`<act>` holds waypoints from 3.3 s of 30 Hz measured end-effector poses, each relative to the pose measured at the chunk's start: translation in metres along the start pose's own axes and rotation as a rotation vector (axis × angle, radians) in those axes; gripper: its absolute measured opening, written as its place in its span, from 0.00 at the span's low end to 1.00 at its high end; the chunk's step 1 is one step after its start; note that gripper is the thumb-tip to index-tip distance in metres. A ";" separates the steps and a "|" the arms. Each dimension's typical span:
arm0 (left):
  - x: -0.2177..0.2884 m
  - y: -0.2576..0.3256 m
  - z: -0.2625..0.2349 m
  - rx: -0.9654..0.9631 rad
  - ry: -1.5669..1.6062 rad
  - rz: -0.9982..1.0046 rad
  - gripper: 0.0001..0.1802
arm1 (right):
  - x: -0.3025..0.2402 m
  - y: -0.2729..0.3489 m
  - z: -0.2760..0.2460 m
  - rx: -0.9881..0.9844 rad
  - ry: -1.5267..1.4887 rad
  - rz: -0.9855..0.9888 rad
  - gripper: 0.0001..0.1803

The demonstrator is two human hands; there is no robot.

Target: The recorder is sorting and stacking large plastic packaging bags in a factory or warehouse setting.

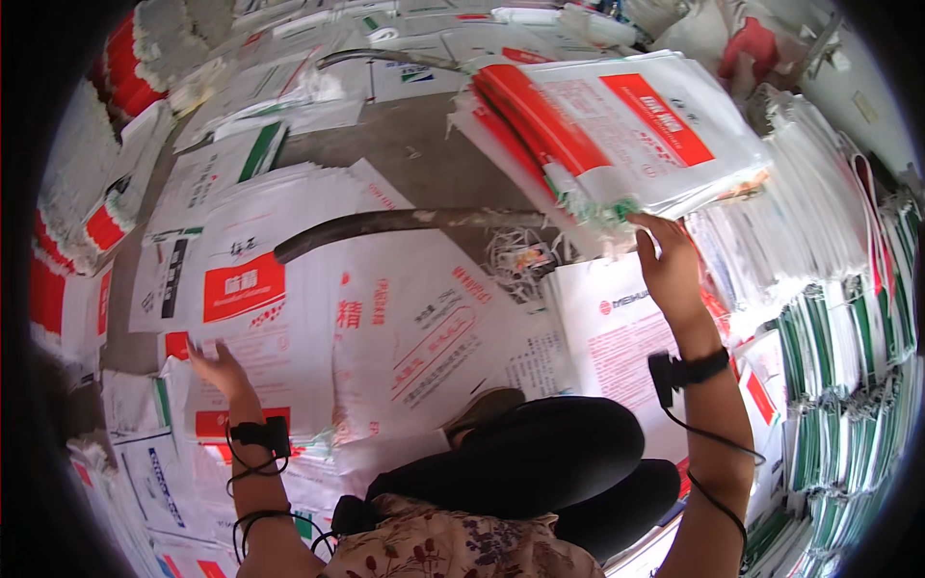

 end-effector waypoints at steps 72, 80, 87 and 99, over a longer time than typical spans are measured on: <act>0.485 0.252 0.279 -1.271 1.366 -0.637 0.24 | 0.027 -0.083 0.047 -0.197 0.293 -0.117 0.18; 0.495 0.251 0.268 -1.257 1.327 -0.790 0.24 | 0.048 -0.103 0.021 -0.150 0.439 -0.047 0.27; 0.494 0.256 0.277 -1.267 1.341 -0.630 0.26 | 0.033 -0.070 0.044 -0.191 0.328 -0.147 0.23; 0.490 0.263 0.286 -1.107 1.194 -0.384 0.26 | 0.057 -0.101 0.024 -0.175 0.278 0.093 0.29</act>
Point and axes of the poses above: each hand's wrist, its own y-axis away from the middle knuckle, its own z-axis out of the palm, x = y × z, the point moved 1 cm from there along -y, towards the middle knuckle, and after that the axes turned 6 degrees about y, right-handed, at the moved point
